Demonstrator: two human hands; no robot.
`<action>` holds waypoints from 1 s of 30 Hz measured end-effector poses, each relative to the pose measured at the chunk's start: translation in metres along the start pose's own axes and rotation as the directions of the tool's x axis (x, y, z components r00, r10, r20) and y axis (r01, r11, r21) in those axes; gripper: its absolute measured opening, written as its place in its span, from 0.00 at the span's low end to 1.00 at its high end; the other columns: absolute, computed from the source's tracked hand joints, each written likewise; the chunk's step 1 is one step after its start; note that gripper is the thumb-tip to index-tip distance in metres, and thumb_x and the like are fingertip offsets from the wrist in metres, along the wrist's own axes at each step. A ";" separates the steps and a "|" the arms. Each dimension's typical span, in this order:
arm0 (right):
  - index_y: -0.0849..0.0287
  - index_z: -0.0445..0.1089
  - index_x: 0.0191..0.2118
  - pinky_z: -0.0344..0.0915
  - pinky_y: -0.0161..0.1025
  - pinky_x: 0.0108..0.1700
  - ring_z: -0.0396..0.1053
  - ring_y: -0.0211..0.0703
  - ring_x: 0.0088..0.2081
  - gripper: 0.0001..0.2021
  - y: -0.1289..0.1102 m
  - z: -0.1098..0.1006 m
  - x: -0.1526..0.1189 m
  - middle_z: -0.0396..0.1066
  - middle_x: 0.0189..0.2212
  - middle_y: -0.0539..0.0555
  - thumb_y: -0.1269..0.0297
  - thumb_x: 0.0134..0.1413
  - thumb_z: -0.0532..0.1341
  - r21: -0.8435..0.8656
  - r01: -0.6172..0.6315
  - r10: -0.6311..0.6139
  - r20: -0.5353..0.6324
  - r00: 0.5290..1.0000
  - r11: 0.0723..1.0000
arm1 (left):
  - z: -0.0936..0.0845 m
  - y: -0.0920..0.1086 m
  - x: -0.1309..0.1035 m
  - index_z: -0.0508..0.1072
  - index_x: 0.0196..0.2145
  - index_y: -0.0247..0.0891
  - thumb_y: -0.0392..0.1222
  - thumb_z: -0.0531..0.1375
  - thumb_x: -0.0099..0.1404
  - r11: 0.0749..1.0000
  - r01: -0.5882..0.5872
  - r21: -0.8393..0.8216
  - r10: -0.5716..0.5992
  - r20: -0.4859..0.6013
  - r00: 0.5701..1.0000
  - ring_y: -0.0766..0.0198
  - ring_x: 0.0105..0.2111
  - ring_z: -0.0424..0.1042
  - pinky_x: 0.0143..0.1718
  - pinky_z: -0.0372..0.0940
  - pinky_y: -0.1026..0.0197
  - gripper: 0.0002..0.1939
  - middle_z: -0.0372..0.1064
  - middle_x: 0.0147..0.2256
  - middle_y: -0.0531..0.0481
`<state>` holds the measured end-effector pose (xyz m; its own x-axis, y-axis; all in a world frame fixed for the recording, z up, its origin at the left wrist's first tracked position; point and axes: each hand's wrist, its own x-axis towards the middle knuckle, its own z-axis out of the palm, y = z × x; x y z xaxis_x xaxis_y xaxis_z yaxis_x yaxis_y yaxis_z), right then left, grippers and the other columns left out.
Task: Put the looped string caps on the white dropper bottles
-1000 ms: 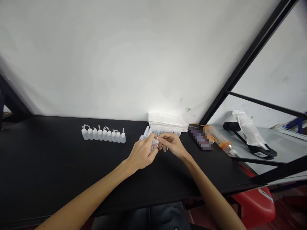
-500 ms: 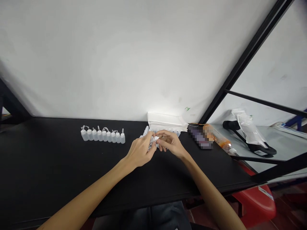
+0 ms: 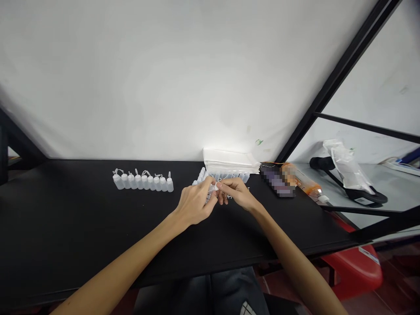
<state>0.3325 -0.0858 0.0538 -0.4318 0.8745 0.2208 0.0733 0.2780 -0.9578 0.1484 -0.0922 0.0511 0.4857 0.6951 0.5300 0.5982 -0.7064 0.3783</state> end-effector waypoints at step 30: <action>0.60 0.64 0.28 0.59 0.32 0.21 0.63 0.33 0.17 0.15 0.001 0.002 -0.003 0.62 0.18 0.45 0.55 0.58 0.61 0.040 0.007 -0.009 0.032 0.999 0.999 | -0.002 -0.007 -0.001 0.58 0.49 0.36 0.38 0.46 0.67 0.983 -0.167 -0.075 0.170 0.033 0.985 0.65 0.17 0.62 0.24 0.54 0.64 0.13 0.62 0.20 0.59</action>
<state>0.3322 -0.0889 0.0524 -0.4611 0.8589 0.2229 0.0342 0.2682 -0.9627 0.1423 -0.0880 0.0489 0.6010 0.5688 0.5615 0.4593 -0.8207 0.3398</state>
